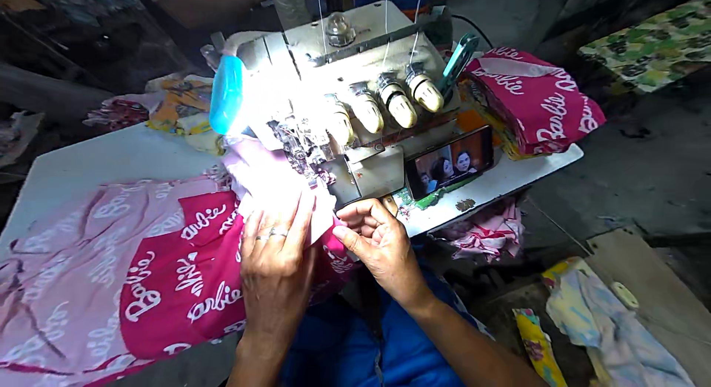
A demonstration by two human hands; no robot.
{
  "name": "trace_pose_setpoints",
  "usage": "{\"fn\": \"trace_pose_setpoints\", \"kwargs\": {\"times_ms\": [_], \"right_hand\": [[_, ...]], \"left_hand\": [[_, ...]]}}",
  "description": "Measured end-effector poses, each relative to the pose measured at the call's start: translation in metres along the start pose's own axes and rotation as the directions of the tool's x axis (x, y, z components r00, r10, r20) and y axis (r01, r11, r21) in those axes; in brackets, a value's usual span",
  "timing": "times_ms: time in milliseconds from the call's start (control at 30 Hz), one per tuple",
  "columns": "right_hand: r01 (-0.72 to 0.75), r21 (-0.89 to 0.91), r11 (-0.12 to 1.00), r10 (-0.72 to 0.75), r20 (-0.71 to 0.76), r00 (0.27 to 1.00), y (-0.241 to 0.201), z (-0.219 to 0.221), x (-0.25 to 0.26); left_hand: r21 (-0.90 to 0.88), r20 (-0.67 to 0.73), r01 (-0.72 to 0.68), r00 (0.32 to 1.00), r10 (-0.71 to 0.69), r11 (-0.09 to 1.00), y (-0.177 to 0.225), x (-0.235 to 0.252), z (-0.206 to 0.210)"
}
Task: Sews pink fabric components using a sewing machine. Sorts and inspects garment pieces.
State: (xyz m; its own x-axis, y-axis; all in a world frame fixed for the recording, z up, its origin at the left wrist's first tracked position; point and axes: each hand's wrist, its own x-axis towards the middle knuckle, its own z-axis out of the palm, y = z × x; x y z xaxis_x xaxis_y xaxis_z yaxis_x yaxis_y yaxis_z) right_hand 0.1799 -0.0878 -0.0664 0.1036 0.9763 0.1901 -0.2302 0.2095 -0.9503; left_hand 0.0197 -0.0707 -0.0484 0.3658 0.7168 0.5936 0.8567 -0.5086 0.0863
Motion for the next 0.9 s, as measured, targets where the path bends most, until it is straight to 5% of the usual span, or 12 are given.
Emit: {"fn": "trace_pose_setpoints", "kwargs": {"times_ms": [333,900], "right_hand": [[-0.008,-0.022,1.0,0.009,0.011,1.0,-0.001,-0.001,-0.002],[-0.016,0.0,1.0,0.016,0.017,1.0,-0.002,-0.001,0.0]], "left_hand": [[-0.052,-0.191,-0.135,0.974,0.123,0.989,-0.002,-0.005,-0.004],[-0.017,-0.156,-0.168,0.974,0.163,0.986,0.003,-0.007,-0.014]]}}
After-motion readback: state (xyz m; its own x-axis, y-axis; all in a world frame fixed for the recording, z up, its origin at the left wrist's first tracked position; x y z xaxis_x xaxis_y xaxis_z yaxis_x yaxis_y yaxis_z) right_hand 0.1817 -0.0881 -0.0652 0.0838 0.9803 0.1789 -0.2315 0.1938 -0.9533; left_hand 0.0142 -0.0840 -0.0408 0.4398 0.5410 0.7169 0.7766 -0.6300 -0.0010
